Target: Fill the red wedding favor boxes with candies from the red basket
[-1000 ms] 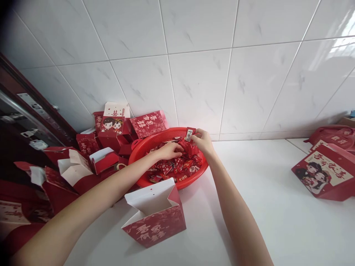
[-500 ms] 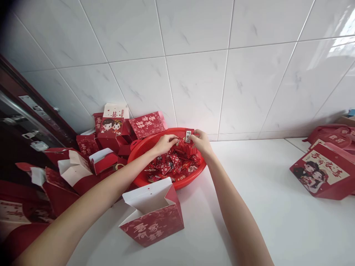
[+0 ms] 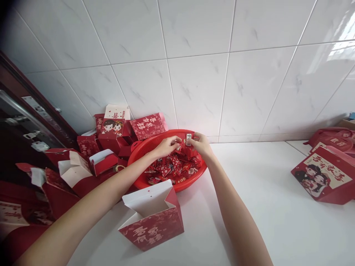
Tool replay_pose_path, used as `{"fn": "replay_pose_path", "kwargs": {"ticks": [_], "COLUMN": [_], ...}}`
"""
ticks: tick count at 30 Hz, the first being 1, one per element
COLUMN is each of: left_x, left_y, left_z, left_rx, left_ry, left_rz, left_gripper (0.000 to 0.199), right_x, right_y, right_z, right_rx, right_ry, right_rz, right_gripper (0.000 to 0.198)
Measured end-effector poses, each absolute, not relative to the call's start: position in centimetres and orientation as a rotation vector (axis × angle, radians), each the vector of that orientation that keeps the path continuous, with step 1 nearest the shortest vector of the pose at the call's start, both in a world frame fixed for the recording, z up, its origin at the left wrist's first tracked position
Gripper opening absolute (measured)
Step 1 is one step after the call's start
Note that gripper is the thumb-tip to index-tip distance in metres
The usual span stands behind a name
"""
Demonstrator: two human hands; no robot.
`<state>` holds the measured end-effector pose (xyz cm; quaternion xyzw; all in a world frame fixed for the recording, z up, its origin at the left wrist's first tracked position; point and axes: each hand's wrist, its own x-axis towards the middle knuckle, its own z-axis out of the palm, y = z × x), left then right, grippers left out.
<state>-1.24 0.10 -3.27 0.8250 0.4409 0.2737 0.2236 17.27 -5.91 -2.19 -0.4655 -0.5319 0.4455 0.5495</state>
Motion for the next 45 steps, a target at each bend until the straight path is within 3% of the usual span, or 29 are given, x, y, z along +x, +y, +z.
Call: {"fn": "replay_pose_path", "kwargs": {"ticks": [5, 11, 15, 20, 28, 45], "left_x": [-1.5, -0.8, -0.6, -0.7, -1.2, -1.4], "left_y": [-0.6, -1.0, -1.0, -0.6, 0.4, 0.1], "left_z": [-3.3, -4.4, -4.7, -3.5, -3.2, -3.2], "left_rx": [2.526, 2.660, 2.503, 2.365, 2.127, 1.843], "left_ry": [1.193, 0.992, 1.035, 1.170, 1.062, 0.738], "left_rz": [0.306, 0.248, 0.341, 0.616, 0.977, 0.882], "left_gripper": [0.021, 0.018, 0.005, 0.033, 0.029, 0.056], "right_x": [17.2, 17.1, 17.1, 17.1, 17.0, 17.1], "right_y": [-6.0, -6.0, -5.8, -5.5, -5.5, -5.6], "right_z": [-2.1, -2.0, -2.2, -2.4, -2.3, -2.1], "right_rx": [-1.093, -1.092, -1.082, -1.080, -1.070, -1.024], "right_ry": [-1.253, -1.248, -1.248, -1.187, -1.156, -1.148], "right_rz": [1.066, 1.075, 1.074, 1.053, 1.060, 1.084], "right_gripper": [0.016, 0.021, 0.020, 0.017, 0.015, 0.015]}}
